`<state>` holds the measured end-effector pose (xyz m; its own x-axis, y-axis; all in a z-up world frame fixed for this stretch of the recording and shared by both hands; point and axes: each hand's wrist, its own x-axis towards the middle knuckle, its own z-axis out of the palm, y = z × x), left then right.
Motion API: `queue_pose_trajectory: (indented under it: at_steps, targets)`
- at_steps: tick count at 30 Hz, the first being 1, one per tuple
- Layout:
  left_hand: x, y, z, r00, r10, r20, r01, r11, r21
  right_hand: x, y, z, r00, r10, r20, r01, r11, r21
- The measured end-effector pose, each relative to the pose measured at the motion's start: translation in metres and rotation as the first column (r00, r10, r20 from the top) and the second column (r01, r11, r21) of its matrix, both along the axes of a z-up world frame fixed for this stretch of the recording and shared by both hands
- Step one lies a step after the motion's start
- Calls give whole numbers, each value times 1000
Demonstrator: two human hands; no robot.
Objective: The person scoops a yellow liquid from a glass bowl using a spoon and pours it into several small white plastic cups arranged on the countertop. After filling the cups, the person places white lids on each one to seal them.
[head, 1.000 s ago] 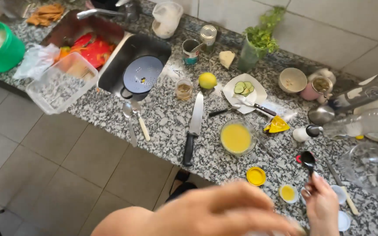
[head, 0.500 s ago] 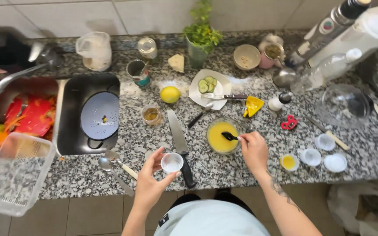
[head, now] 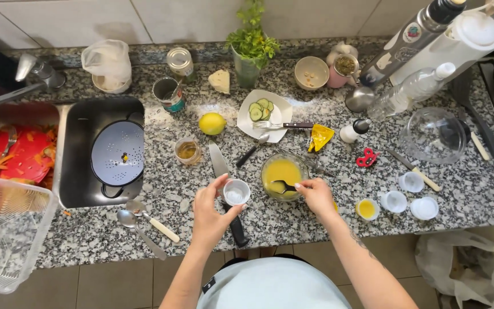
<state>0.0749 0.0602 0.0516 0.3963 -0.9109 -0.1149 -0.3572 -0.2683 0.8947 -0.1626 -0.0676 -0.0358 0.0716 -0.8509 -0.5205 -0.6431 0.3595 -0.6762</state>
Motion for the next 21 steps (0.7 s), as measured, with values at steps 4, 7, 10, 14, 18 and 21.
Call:
queue_pose_trajectory:
  at_steps: [4, 7, 10, 14, 18, 21]
  targets:
    - [-12, -15, -10, 1000, 26, 4, -26, 999, -24, 0, 1, 8, 985, -116, 124, 102, 988, 119]
    - [-22, -28, -22, 999, 19, -37, -21, 997, -73, -2, -1, 24, 955, -197, 220, 154, 968, 197]
    - [-32, -37, -35, 1000, -5, 15, 7, 993, -116, -6, -1, 40, 937, -243, 251, 191, 958, 215]
    - [-43, -47, -45, 999, -37, 38, 42, 990, -138, -10, 1, 58, 924, -257, 283, 219, 963, 157]
    - [-53, -55, -62, 992, -81, 92, 95, 982, -162, -13, -1, 73, 912, -258, 318, 241, 966, 91]
    - [-61, -60, -70, 989, -112, 100, 128, 976, -176, -5, 2, 83, 913, -239, 330, 237, 970, 47]
